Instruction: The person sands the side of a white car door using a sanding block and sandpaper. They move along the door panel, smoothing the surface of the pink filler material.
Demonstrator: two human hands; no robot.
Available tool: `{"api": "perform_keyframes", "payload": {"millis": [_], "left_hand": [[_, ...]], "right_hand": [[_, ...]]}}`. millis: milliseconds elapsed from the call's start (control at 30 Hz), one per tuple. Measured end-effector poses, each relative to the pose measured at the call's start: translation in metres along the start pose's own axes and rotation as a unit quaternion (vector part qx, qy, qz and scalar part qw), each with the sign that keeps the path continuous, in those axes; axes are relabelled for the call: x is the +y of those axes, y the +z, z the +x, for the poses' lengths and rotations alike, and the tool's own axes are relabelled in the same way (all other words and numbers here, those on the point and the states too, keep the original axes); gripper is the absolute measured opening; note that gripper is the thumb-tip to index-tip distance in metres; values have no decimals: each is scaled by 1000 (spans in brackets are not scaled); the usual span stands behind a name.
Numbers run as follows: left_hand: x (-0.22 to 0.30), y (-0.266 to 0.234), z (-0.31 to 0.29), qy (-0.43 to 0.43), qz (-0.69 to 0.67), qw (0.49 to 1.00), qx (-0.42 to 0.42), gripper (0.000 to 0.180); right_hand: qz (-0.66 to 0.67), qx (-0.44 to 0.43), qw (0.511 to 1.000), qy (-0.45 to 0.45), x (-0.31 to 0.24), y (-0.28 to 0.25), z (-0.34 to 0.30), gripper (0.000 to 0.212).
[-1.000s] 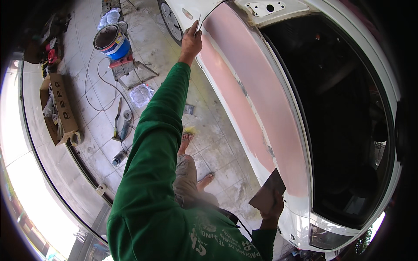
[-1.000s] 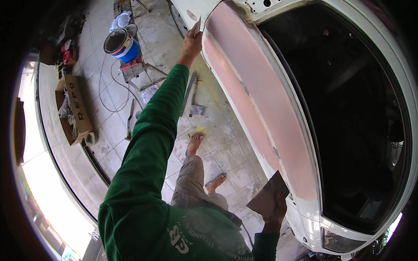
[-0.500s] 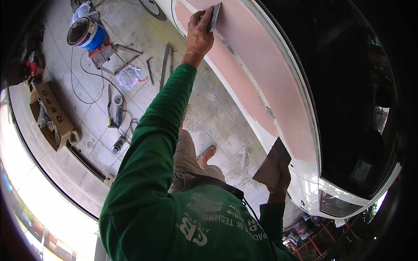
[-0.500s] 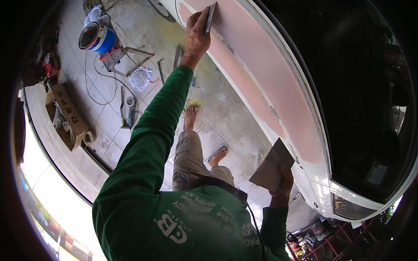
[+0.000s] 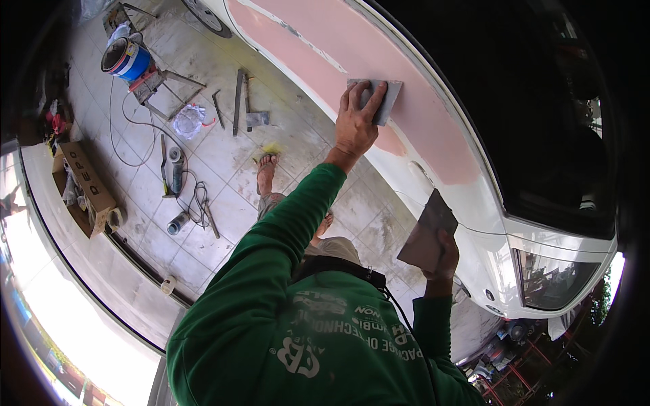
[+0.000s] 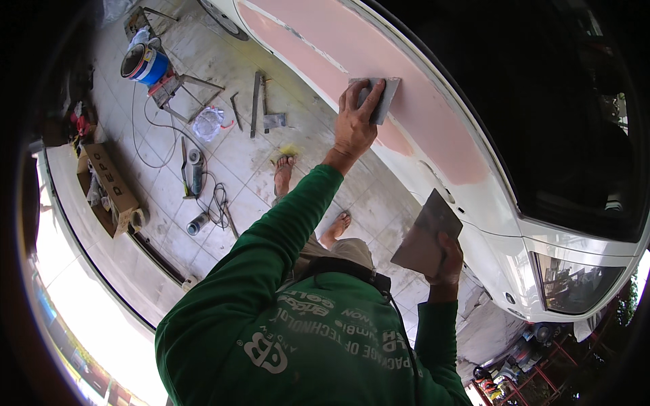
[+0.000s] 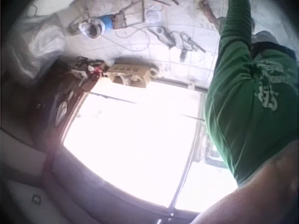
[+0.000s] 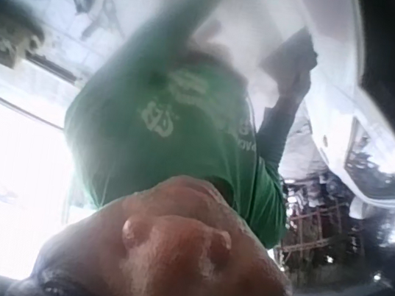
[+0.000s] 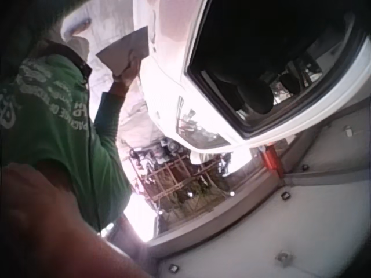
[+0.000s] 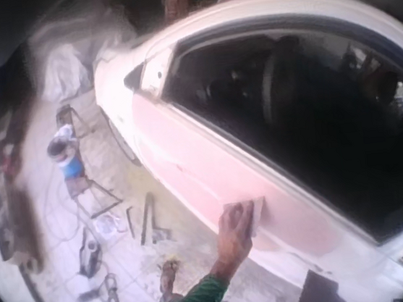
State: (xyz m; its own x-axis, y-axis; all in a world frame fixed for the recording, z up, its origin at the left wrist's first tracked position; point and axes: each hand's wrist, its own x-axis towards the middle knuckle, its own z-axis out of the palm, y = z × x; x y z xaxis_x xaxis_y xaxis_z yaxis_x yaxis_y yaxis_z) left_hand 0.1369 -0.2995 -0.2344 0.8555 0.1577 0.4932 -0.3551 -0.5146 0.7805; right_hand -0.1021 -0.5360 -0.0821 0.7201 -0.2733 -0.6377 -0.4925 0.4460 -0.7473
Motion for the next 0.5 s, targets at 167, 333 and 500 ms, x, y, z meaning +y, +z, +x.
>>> {"api": "perform_keyframes", "payload": {"millis": [167, 333, 500], "left_hand": [[75, 39, -65, 6, -4, 999, -32, 73], [140, 75, -124, 22, 0, 998, -62, 76], [193, 98, -163, 9, -17, 997, -81, 77]], "right_hand": [[56, -11, 998, -11, 2, -87, -24, 52], [90, -20, 995, -30, -2, -147, -44, 53], [123, -40, 990, -48, -6, -181, -56, 54]]}}
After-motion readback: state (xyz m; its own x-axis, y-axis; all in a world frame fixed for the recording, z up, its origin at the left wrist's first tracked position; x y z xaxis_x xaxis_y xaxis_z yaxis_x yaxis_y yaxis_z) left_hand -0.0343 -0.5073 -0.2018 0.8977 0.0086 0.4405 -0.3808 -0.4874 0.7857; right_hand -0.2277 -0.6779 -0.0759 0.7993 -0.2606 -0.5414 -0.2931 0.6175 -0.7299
